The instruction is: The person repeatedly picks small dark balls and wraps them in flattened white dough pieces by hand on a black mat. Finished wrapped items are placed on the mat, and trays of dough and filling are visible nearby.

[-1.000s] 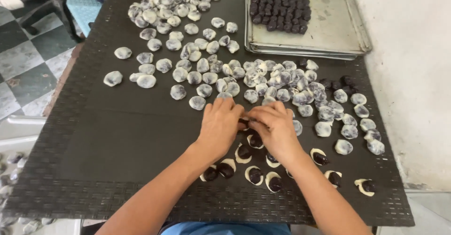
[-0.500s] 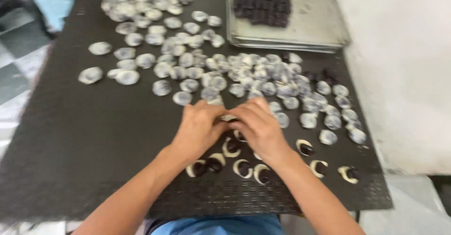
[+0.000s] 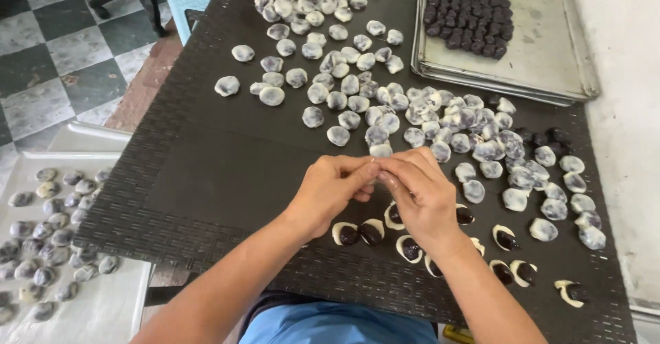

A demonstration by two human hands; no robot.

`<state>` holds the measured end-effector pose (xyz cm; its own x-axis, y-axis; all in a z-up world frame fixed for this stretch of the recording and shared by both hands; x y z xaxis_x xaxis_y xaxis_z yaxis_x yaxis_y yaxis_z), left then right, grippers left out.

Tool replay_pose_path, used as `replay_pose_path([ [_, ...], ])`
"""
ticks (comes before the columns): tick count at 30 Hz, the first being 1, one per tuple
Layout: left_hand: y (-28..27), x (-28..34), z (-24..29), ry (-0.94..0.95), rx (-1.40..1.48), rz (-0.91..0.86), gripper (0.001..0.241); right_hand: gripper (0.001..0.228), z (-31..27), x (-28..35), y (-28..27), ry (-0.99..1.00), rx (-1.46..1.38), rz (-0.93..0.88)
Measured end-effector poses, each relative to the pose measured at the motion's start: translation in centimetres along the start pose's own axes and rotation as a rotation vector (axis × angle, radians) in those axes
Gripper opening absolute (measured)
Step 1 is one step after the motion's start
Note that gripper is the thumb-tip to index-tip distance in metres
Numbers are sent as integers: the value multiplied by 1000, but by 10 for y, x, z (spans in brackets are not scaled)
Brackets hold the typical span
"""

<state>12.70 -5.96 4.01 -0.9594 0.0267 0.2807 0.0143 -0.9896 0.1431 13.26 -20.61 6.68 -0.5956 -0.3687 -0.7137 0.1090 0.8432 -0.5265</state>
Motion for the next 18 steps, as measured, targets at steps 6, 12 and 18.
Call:
replay_pose_path([
  [6,-29,-15,-21,-183,466,-103,30,30,-13,-3,1,-72,-34,-84],
  [12,-35,-18,-20,-76,-76,-98,16,6,-3,5,21,-142,73,-111],
  [18,-31,-5,2,333,-1036,-53,42,25,9,4,51,-124,136,-244],
])
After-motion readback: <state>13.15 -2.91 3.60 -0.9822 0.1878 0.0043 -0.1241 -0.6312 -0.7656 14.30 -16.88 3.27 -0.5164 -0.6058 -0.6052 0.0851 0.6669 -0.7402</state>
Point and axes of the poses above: each hand's wrist, its own x-axis away from the middle knuckle, its own y-axis out of the palm, z = x × y, the point moved 2 cm from there along -x, towards the middle knuckle
